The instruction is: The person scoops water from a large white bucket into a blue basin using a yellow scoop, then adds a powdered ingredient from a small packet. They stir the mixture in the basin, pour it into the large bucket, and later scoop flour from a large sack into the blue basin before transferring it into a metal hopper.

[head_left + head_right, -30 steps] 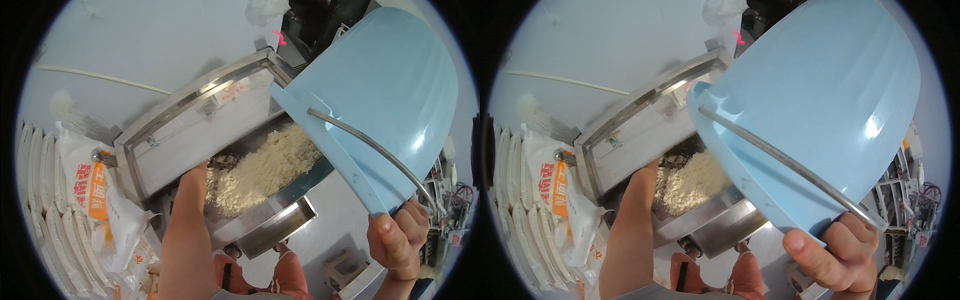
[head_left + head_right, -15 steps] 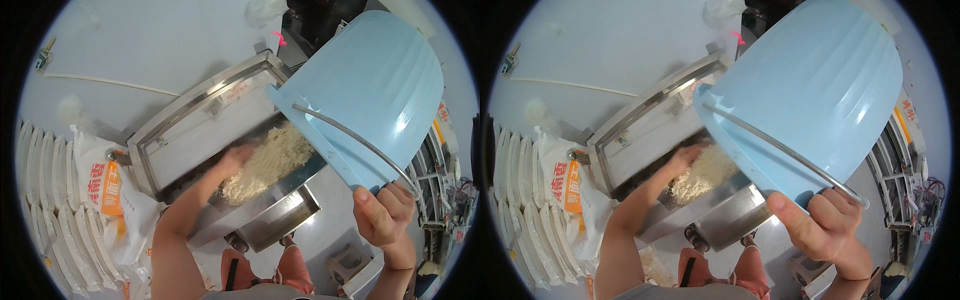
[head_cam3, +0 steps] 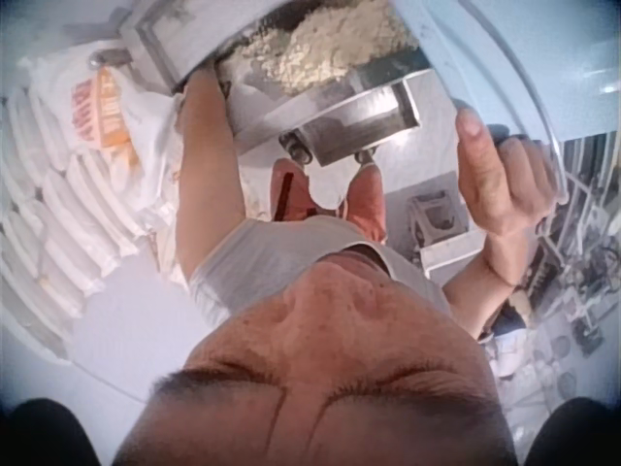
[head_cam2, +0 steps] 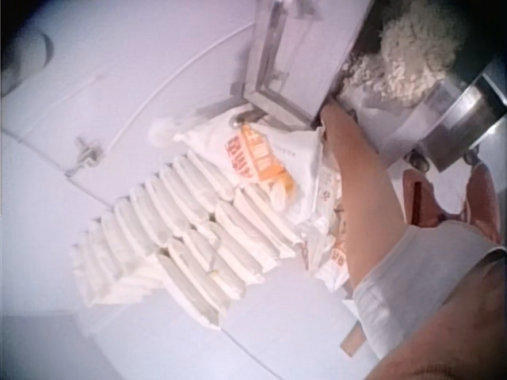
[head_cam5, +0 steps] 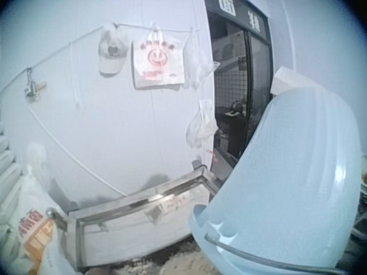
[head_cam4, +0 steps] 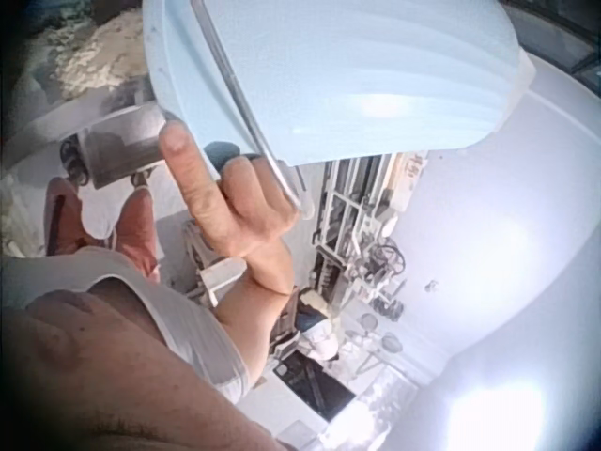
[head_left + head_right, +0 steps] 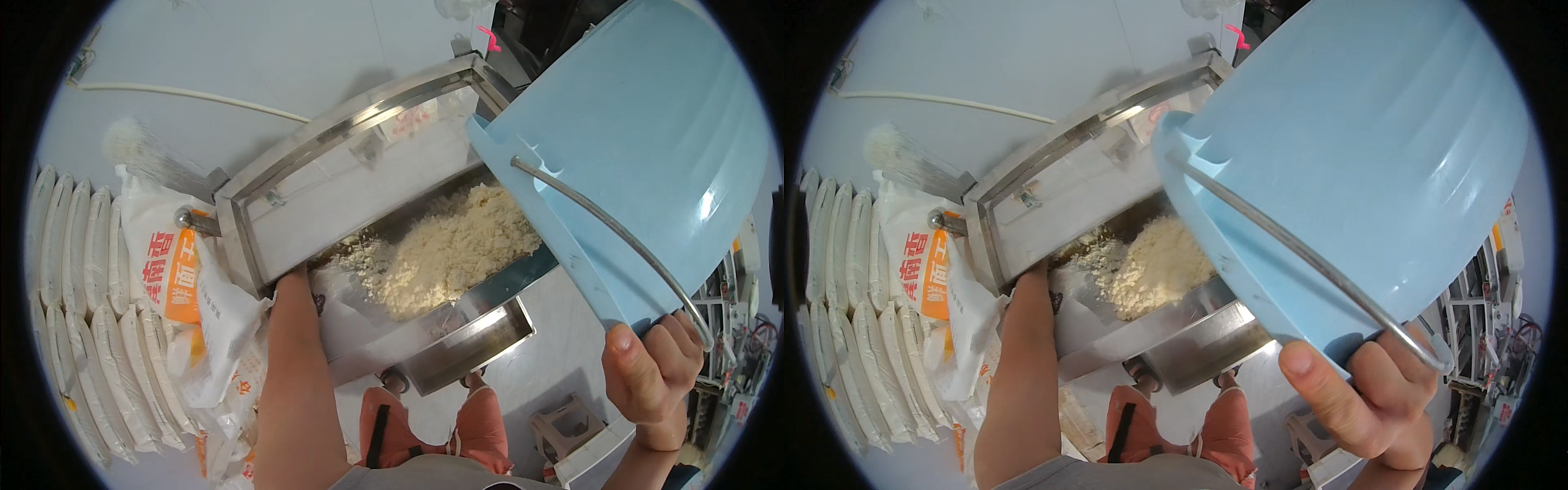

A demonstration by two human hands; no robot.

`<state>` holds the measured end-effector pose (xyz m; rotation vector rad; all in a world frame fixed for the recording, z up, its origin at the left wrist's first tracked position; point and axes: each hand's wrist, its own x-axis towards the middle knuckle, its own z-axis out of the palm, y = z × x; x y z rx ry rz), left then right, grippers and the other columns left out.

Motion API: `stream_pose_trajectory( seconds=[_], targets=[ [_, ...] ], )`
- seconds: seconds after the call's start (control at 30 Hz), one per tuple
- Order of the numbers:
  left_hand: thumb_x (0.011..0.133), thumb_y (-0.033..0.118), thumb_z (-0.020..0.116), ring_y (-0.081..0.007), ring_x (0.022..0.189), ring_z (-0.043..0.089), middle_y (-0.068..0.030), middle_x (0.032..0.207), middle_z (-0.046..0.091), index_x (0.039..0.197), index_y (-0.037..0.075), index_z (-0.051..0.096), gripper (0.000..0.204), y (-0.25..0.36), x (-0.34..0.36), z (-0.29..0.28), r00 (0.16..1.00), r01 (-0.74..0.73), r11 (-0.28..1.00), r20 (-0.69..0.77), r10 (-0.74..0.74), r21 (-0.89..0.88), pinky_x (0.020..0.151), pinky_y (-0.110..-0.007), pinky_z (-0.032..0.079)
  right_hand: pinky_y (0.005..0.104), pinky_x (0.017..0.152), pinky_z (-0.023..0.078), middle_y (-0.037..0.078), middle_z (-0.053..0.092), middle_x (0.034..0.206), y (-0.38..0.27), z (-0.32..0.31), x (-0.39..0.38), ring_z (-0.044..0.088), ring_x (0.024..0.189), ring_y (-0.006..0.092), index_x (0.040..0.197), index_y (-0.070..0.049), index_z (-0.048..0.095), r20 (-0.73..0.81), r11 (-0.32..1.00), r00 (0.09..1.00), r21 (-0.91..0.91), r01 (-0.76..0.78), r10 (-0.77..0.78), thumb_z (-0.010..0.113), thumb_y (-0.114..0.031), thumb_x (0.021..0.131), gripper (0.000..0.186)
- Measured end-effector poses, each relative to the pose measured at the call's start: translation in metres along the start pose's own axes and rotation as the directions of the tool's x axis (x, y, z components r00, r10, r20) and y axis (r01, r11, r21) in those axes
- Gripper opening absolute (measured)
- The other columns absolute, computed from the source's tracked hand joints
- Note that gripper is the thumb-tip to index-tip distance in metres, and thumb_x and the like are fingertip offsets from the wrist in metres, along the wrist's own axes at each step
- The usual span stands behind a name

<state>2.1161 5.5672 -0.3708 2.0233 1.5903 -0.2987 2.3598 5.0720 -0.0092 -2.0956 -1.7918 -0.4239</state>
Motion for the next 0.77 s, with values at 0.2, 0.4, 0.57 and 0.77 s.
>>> stream_pose_trajectory(
  seconds=[0.2, 0.4, 0.57, 0.77],
  targets=[
    [0.115, 0.057, 0.035, -0.0328, 0.159, 0.035, -0.02, 0.171, 0.041, 0.165, 0.003, 0.043, 0.074, 0.062, -0.026, -0.004, 0.974, -0.132, 0.989, 0.174, 0.143, -0.073, 0.13, -0.041, 0.026, 0.0319, 0.061, 0.043, -0.003, 0.036, 0.071, 0.013, 0.001, -0.003, 0.047, 0.061, 0.0152, 0.143, -0.022, 0.072, -0.042, 0.997, 0.996, -0.028, 0.075, -0.077, 0.074, -0.008, 0.083, 0.062],
    [0.113, 0.06, 0.035, -0.0339, 0.16, 0.035, -0.0205, 0.171, 0.04, 0.165, 0.001, 0.041, 0.079, 0.155, -0.152, -0.006, 0.798, -0.253, 0.876, 0.424, 0.429, -0.41, 0.13, -0.042, 0.025, 0.0338, 0.051, 0.033, -0.002, 0.032, 0.068, 0.024, 0.005, 0.007, 0.037, 0.054, 0.0187, 0.148, -0.025, 0.067, -0.071, 0.995, 0.993, -0.02, 0.098, -0.099, 0.078, 0.008, 0.077, 0.079],
    [0.11, 0.069, 0.035, -0.0344, 0.161, 0.033, -0.0225, 0.174, 0.034, 0.171, 0.005, 0.027, 0.089, 0.126, -0.158, 0.032, 0.713, -0.515, 0.666, 0.161, 0.682, -0.54, 0.13, -0.043, 0.026, 0.034, 0.052, 0.034, -0.001, 0.031, 0.068, 0.023, 0.003, 0.008, 0.037, 0.055, 0.0187, 0.148, -0.025, 0.067, -0.074, 0.994, 0.991, -0.005, 0.112, -0.112, 0.078, 0.009, 0.075, 0.082],
    [0.108, 0.074, 0.031, -0.0309, 0.167, 0.017, -0.0155, 0.181, 0.017, 0.174, 0.016, 0.021, 0.089, 0.038, -0.006, 0.051, 0.958, -0.244, 0.968, 0.141, 0.25, -0.06, 0.137, -0.043, 0.009, 0.0325, 0.051, 0.034, -0.003, 0.03, 0.066, 0.015, 0.006, 0.009, 0.04, 0.053, 0.0152, 0.144, -0.026, 0.072, -0.086, 0.993, 0.99, -0.044, 0.106, -0.109, 0.079, 0.002, 0.071, 0.078]
  ],
)
